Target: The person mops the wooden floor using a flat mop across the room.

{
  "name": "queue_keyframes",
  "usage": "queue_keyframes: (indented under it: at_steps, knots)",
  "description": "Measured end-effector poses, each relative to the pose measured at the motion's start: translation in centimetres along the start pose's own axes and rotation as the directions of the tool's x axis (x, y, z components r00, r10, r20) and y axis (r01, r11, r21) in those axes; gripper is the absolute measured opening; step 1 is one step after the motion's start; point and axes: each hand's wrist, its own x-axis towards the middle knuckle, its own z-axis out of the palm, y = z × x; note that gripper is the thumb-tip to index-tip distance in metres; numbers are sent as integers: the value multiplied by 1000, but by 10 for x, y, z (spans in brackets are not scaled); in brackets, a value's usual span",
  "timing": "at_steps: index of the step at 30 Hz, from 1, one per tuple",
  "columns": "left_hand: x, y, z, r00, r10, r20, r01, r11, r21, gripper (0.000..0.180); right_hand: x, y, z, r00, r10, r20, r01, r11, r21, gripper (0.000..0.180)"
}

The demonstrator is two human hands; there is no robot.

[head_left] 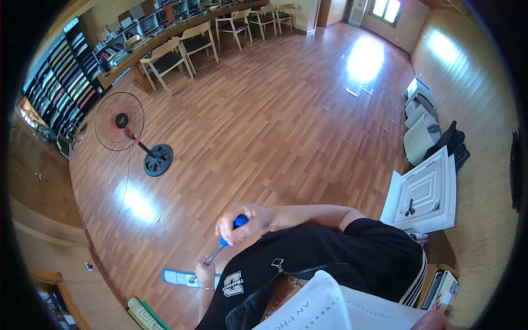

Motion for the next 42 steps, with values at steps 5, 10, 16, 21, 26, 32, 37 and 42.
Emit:
queue_keyframes:
  at_steps: [5, 10, 16, 21, 26, 32, 37, 42]
  knots:
    - [-6, -116, 52, 980, -44, -193, 88, 971, 224, 19, -18, 64, 10, 978, 206, 20, -198, 958, -207, 11]
    - [-1, -100, 60, 964, -260, -59, 263, 963, 57, 31, -35, 57, 0, 956, 292, 41, -271, 926, -261, 13]
    - [25, -12, 70, 989, -82, 121, 74, 995, 68, 22, -67, -37, -8, 957, 227, -179, -283, 868, -409, 11]
    - [37, 110, 99, 880, 475, 12, -475, 880, 17, 32, -124, -154, 8, 941, 70, -332, -268, 752, -602, 4]
    - [28, 289, 116, 615, 742, 266, -730, 664, -163, 47, -192, -237, 27, 921, -277, -274, -76, 561, -824, 6]
    - [-22, 458, 158, 179, 830, 528, -819, 423, -388, 41, -263, -306, 80, 929, -181, -324, -244, 360, -900, 11]
    - [-97, 568, 174, -183, 867, 463, -741, 187, -644, 33, -307, -317, 118, 847, -306, -435, -390, 198, -899, 18]
    - [-151, 636, 191, -589, 710, 387, -668, -157, -728, 27, -335, -314, 145, 737, -334, -587, -611, 41, -791, 22]
